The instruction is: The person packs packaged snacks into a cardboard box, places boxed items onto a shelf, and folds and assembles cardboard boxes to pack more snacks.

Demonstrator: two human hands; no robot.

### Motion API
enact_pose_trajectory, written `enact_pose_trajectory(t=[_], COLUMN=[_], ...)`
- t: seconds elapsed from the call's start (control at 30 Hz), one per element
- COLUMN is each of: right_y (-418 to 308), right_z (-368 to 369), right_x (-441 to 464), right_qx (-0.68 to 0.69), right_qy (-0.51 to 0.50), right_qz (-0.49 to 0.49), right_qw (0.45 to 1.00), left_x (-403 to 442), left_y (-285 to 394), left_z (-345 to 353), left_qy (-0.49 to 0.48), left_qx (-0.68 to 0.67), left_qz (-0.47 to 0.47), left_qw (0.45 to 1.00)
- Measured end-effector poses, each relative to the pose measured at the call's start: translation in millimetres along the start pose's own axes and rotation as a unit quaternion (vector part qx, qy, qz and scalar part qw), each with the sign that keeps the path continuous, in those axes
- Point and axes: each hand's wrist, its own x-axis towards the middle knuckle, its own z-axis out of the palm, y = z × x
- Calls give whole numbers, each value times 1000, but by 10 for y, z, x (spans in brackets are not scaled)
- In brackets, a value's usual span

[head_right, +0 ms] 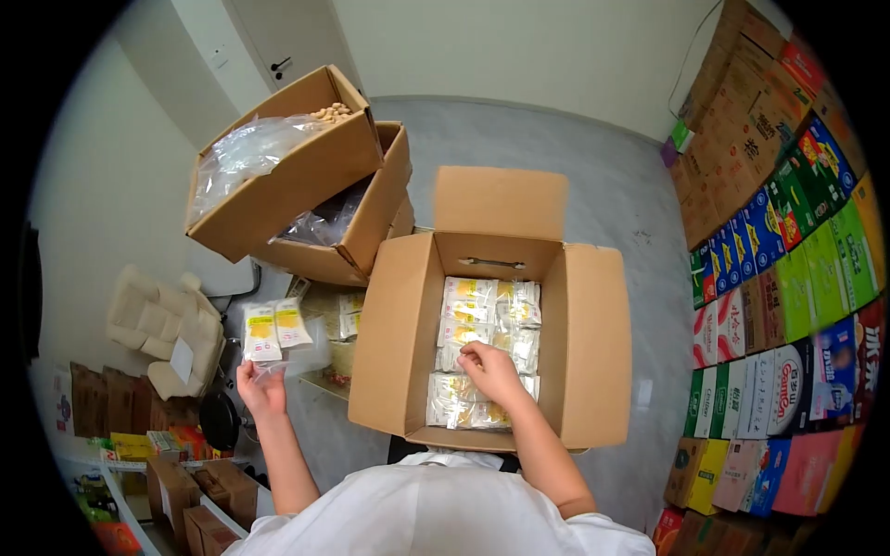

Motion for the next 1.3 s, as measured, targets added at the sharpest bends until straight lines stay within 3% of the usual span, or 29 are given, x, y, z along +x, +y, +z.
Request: enact_pose_trajectory(t=[0.07,0.13,0.2,0.27,0.33,0.37,0.4,0.43,0.5,0.53,0.63,0.67,0.73,0.8,0.83,0.9,0.93,1.0,1.1,1.17,1.23,1.3], right_y=[-44,-34,-106,-204,-484,-613,-713,-794,-876,-800,-700,-645,-428,-262,-226,-195,-198,-214,-211,-97,228,480], right_z=[-5,-8,-27,-68,-221,-220,-216,-221,-249,-260,-339,-351,-313,-305,-325,-415,-494,-661,-832,-839,-720,-603], right_x=[16,50,50,45,-7,-15,-19,-20,-31,-20,55,66,116,121,137,187,245,392,619,762,932,1084], right_qx=[46,141,145,125,62,6,-51,-55,-176,-180,-190,-191,-132,-113,-115,-118,-169,-220,-252,-372,-396,-419], right_qy=[15,63,74,115,84,89,93,97,-15,-11,-306,-305,-364,-351,-354,-358,-339,-319,-249,-226,-269,-311], right_qz=[6,-16,-23,-114,-124,-200,-273,-269,-321,-316,-178,-173,-121,-160,-152,-145,-106,-67,11,38,59,76], right_qw=[999,988,986,979,987,976,956,957,930,932,916,917,914,916,916,915,919,920,935,900,876,850], left_x=[-217,-337,-384,-485,-515,-534,-629,-622,-691,-754,-925,-963,-905,-903,-921,-979,-994,-998,-993,-1013,-1011,-995], left_y=[49,5,-149,-298,-532,-657,-723,-869,-1067,-1118,-1150,-1158,-1240,-1269,-1268,-1278,-1317,-1447,-1579,-1600,-1574,-1613], left_z=[314,511,663,847,882,901,1033,953,902,947,1144,1176,1056,1061,1098,1209,1199,1092,1000,1037,1112,1083], left_qy=[-36,-112,-135,-187,-227,-264,-281,-286,-293,-296,-297,-289,-344,-415,-415,-412,-411,-385,-380,-377,-415,-427], left_qx=[-21,-42,-59,-64,-46,-25,-1,42,83,112,166,191,212,360,359,506,505,583,593,597,672,677], left_qz=[-24,-130,-203,-302,-348,-392,-406,-406,-411,-424,-438,-436,-415,-274,-276,-72,-72,167,202,212,248,248], left_qw=[999,984,968,932,908,881,870,867,859,848,832,831,815,789,789,755,756,695,681,676,561,546])
